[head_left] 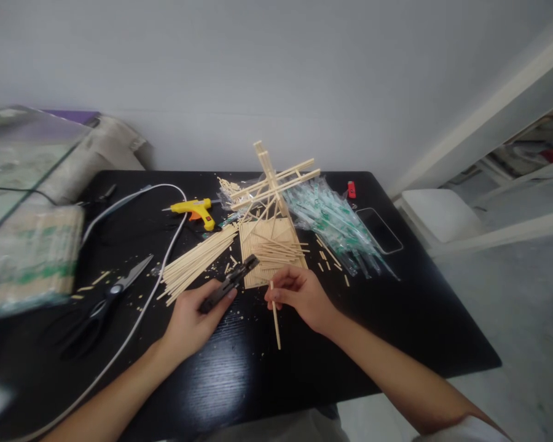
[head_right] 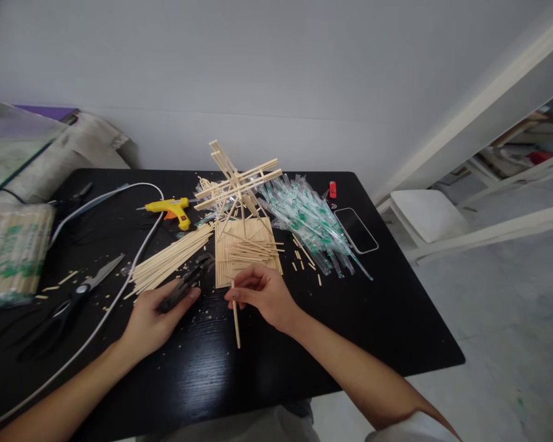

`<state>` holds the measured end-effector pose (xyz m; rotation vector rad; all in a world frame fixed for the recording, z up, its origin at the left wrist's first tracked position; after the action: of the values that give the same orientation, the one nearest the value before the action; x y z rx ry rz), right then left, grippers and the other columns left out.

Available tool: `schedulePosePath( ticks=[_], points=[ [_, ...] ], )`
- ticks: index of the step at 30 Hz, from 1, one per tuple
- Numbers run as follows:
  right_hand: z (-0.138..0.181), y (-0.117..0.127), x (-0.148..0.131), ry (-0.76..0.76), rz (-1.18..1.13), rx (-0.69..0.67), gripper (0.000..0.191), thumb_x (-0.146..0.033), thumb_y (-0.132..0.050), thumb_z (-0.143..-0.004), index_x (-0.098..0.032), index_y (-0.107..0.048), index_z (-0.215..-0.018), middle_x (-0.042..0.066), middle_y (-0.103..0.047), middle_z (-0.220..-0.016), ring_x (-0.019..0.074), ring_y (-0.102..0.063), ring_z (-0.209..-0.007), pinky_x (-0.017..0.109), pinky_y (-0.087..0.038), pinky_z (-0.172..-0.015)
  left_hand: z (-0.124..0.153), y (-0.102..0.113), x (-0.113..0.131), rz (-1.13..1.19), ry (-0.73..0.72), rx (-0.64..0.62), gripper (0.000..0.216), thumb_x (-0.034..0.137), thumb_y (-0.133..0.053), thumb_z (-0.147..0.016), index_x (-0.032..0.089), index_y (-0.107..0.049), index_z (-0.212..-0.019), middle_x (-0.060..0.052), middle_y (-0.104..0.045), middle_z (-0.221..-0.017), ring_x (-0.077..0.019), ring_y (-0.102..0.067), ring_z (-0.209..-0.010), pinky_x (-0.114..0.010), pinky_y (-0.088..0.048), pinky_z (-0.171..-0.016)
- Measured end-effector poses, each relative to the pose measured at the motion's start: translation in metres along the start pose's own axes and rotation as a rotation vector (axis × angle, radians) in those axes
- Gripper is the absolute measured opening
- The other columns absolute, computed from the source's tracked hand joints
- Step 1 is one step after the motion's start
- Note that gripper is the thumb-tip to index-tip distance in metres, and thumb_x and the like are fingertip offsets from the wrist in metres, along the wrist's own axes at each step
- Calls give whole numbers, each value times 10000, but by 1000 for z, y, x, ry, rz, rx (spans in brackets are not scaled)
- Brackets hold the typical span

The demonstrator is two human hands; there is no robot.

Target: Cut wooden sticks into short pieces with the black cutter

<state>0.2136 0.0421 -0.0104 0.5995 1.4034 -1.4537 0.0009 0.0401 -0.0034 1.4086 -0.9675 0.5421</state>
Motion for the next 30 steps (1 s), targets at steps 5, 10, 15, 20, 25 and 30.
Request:
schedulePosePath(
  ticks=[5, 10, 15, 20, 25, 30],
  points=[
    [-1, -1, 1, -3, -26, 8, 305, -275, -935, -654, -158, -677, -768, 19, -756, -677, 131, -682, -535, 182, -489, -421, 2, 6, -1, -182, -119, 8, 124, 236, -614, -865, 193, -705, -938, -2, -740, -774, -155, -668, -647, -235, -485, -631],
    [0, -3, 0, -5, 5, -22, 284, -314, -905, -703, -153, -699, -812, 22, -734, -662, 142, -681, -522, 170, -473, -370, 1, 7, 2, -361, -237, 40, 251, 198, -582, -820, 190, -678, -1052, -56, -761, -937, -221, -726, -823, -291, -538, -729],
    [1, -5, -3, 7, 39, -52, 275, -361, -884, -734, -157, -716, -809, 17, -720, -644, 113, -621, -471, 187, -484, -395, 0, 6, 6, -468, -239, 26, 329, 166, -579, -785, 195, -648, -1106, -73, -726, -983, -248, -697, -892, -330, -536, -762],
    [3, -6, -5, -22, 83, -82, 273, -368, -879, -749, -149, -718, -779, 18, -720, -653, 107, -610, -473, 216, -516, -454, 0, 5, 9, -486, -251, 8, 349, 164, -583, -786, 194, -632, -1131, -67, -714, -971, -252, -678, -913, -336, -524, -789],
    [4, -6, -6, -40, 107, -57, 288, -376, -885, -735, -152, -704, -739, 16, -717, -622, 103, -589, -430, 211, -490, -417, 0, 4, 7, -492, -229, -9, 383, 166, -585, -764, 204, -631, -1143, -72, -722, -994, -261, -677, -935, -346, -521, -811],
    [3, -5, -4, -44, 85, -37, 327, -384, -904, -699, -164, -663, -703, 16, -722, -604, 100, -579, -398, 195, -459, -372, 1, 2, 7, -488, -226, -21, 391, 169, -589, -765, 200, -632, -1152, -79, -723, -1009, -268, -673, -932, -365, -521, -819]
  ],
)
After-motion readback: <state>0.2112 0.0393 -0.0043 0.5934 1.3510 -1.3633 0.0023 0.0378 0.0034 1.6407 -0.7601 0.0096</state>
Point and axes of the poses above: each hand's wrist, its own z-axis away from the middle knuckle, its own y-axis out of the back of the hand, x = y × z, the point moved 5 cm from there along -z, towards the middle knuckle
